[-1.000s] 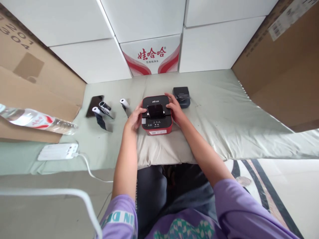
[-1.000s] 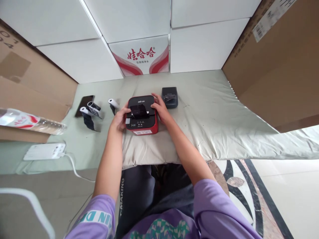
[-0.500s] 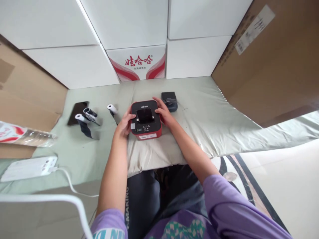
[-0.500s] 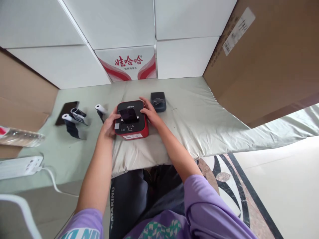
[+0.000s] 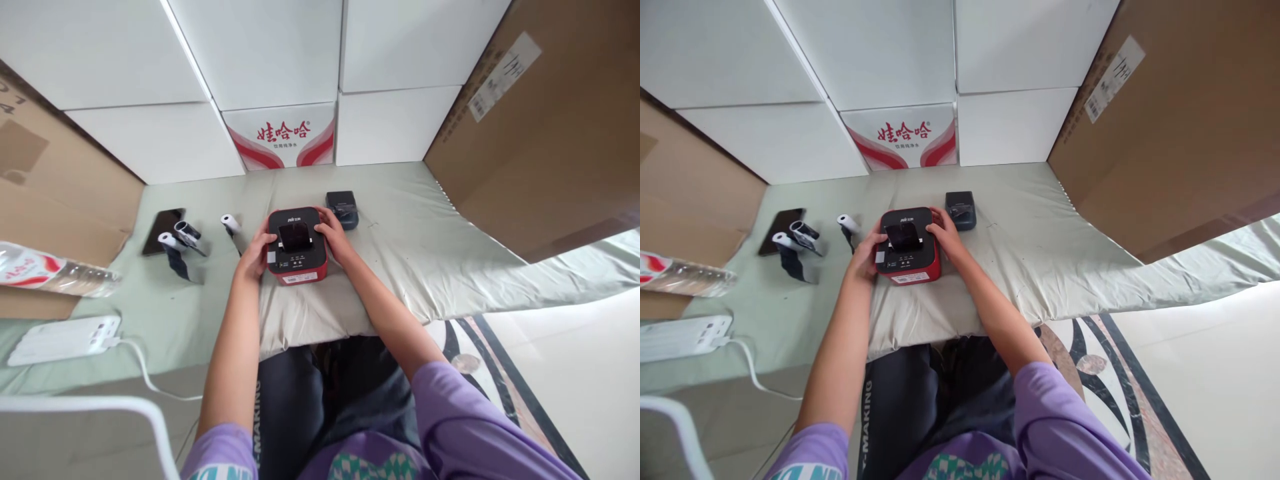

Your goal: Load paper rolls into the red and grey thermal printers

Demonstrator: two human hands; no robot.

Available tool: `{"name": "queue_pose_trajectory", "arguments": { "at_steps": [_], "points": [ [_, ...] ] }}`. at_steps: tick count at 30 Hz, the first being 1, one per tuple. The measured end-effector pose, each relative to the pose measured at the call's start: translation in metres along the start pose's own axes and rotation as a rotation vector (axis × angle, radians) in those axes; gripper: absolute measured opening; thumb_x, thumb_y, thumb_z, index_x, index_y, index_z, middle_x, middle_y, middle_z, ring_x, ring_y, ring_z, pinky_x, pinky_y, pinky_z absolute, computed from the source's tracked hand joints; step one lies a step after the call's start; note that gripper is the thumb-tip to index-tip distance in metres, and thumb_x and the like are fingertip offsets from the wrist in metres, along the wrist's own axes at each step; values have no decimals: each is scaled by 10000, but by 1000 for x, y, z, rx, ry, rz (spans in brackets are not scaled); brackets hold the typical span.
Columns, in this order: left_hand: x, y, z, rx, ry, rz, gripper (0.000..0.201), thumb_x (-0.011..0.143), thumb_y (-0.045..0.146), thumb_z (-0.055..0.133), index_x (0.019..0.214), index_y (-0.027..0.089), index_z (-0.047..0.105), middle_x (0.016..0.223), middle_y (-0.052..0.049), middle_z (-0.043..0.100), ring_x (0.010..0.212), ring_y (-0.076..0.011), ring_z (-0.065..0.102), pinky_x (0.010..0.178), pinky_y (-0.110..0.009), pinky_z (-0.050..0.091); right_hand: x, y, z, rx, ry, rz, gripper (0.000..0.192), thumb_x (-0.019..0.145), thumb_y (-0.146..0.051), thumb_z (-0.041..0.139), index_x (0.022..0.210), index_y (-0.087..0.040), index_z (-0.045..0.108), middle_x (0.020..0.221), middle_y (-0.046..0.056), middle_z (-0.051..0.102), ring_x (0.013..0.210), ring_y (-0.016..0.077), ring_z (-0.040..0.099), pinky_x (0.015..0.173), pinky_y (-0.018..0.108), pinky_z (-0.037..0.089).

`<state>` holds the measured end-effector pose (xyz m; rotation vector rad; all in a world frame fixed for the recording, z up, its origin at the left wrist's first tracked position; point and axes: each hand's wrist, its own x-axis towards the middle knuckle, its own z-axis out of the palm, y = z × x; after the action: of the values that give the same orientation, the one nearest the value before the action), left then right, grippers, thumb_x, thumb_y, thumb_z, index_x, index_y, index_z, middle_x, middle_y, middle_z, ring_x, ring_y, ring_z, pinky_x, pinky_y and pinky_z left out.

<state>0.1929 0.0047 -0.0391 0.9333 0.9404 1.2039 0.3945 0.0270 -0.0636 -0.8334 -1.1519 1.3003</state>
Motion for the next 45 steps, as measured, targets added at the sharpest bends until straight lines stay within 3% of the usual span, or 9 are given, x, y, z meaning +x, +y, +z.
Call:
{"name": "queue_pose_trajectory", "arguments": {
  "at_steps": [8, 13, 21, 29, 35, 38, 41, 43, 45],
  "points": [
    [3, -4, -3, -73, 6, -3, 736, 608, 261, 720, 1338, 209, 644, 1182, -32, 771, 1016, -244, 728, 743, -285, 567, -5, -7, 2, -11, 112, -37, 345, 797, -395, 643, 1108, -246, 649, 1248, 62, 709, 1238, 248, 636, 1135, 432, 466],
    [4, -6, -3, -82, 18, 15, 674, 622, 254, 715, 1293, 221, 678, 1213, -34, 762, 1097, -256, 706, 816, -301, 562, -7, -14, -1, -21, 220, -80, 230, 832, -391, 591, 975, -232, 674, 1062, 44, 737, 1062, 208, 701, 1033, 396, 533],
    [6, -8, -4, -64, 2, 37, 687, 654, 258, 689, 1341, 248, 665, 1214, -19, 759, 1090, -236, 702, 810, -277, 549, -7, -20, -3, -239, 252, -19, 216, 793, -373, 563, 846, -206, 689, 879, 35, 715, 882, 201, 674, 780, 333, 555],
    [3, -6, 0, -75, 20, 33, 725, 637, 256, 698, 1360, 231, 656, 1237, -22, 753, 1116, -244, 694, 854, -292, 555, -10, -19, -2, -334, 268, -24, 194, 777, -340, 536, 798, -202, 671, 755, 10, 660, 744, 175, 620, 692, 300, 526],
    [7, -4, -1, -40, 51, 61, 690, 631, 236, 693, 1321, 238, 673, 1274, -15, 737, 1179, -246, 670, 901, -300, 546, -10, -25, -2, -343, 265, 59, 157, 766, -312, 526, 789, -209, 641, 730, -2, 650, 686, 167, 615, 619, 289, 526],
    [-5, -7, 1, 19, 179, 79, 598, 670, 261, 716, 1268, 252, 697, 1302, -7, 728, 1275, -251, 627, 1023, -323, 511, -29, -34, -7, -407, 184, 113, 179, 806, -322, 536, 819, -206, 671, 805, 22, 699, 746, 192, 658, 688, 333, 566],
    [-33, -16, 7, 53, 273, 60, 514, 756, 352, 735, 1259, 248, 711, 1322, -19, 724, 1337, -274, 594, 1105, -369, 472, -66, -39, -11, -386, 39, 110, 317, 894, -391, 566, 1112, -220, 721, 1167, 78, 749, 1070, 256, 705, 940, 425, 581],
    [-51, -24, 13, -17, 218, 56, 502, 802, 382, 715, 1286, 248, 707, 1364, -23, 706, 1374, -277, 567, 1124, -373, 463, -90, -35, -11, -353, -103, 49, 578, 886, -446, 668, 1433, -279, 579, 1495, 81, 602, 1348, 285, 595, 1106, 459, 518],
    [-62, -29, 19, -81, 192, 63, 480, 821, 383, 690, 1280, 246, 715, 1356, -23, 710, 1382, -275, 561, 1125, -368, 466, -104, -29, -9, -392, -181, -49, 892, 804, -468, 796, 1588, -315, 396, 1638, 76, 447, 1470, 311, 484, 1177, 480, 467]
  ]
}}
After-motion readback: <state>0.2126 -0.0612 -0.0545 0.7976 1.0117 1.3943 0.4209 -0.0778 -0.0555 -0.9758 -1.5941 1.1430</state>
